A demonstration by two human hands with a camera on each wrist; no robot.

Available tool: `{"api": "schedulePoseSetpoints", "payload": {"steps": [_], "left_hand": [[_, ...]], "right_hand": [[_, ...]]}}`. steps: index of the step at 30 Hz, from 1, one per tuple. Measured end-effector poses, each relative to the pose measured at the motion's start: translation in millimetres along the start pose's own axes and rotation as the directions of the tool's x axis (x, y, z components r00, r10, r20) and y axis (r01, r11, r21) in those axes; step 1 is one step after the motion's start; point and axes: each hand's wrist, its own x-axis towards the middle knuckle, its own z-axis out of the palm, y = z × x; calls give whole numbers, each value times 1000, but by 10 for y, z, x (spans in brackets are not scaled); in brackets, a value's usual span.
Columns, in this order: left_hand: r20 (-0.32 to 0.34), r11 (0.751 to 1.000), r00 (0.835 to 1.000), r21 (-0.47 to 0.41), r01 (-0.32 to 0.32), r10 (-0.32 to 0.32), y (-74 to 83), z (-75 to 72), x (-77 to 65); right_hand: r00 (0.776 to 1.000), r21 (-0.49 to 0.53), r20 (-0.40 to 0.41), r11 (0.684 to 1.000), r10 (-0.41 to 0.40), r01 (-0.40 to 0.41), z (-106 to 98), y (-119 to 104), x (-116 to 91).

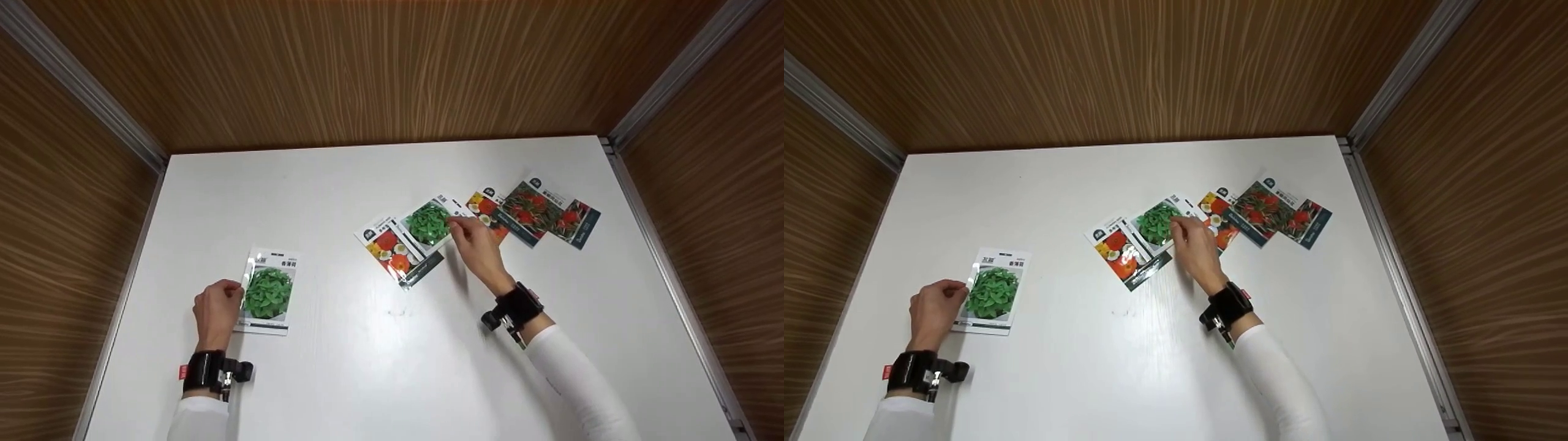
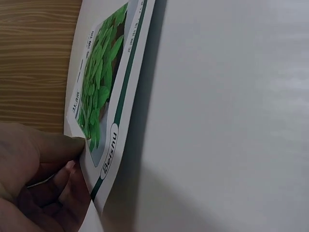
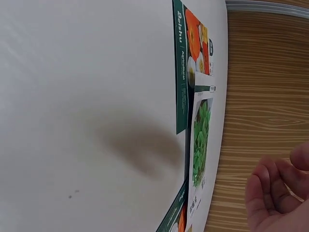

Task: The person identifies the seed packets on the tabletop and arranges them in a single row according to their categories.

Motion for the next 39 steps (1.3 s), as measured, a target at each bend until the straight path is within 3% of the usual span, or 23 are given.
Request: {"api": "schedulePoseSetpoints", "payload": {"steps": [8, 17, 19, 22, 24, 31, 35, 39], "left_hand": [[11, 1000, 1000, 11, 3, -3, -41, -3, -7], [-5, 998, 999, 43, -43, 43, -1, -20, -24], [-23, 998, 998, 47, -52, 53, 36, -10, -34], [-47, 997, 997, 29, -67, 68, 130, 14, -46], [-59, 996, 995, 16, -82, 83, 217, 25, -45], [-82, 989, 986, 17, -146, 147, 500, 79, -26], [-75, 985, 982, 12, -173, 173, 618, 146, -13], [-59, 981, 979, -9, -195, 194, 681, 217, -17]], "right_hand": [[1000, -79, 16, 997, -18, 19, -1, 86, 32], [986, -232, 47, 959, -159, 165, 76, 134, 46], [971, -269, 85, 933, -224, 239, 88, 148, 50], [931, -318, 157, 875, -330, 364, 95, 174, 72], [908, -340, 216, 844, -360, 416, 93, 182, 94], [854, -386, 450, 805, -261, 450, 82, 130, 189], [820, -378, 525, 800, -229, 466, 100, 101, 247], [807, -389, 565, 807, -173, 445, 87, 94, 276]]}}
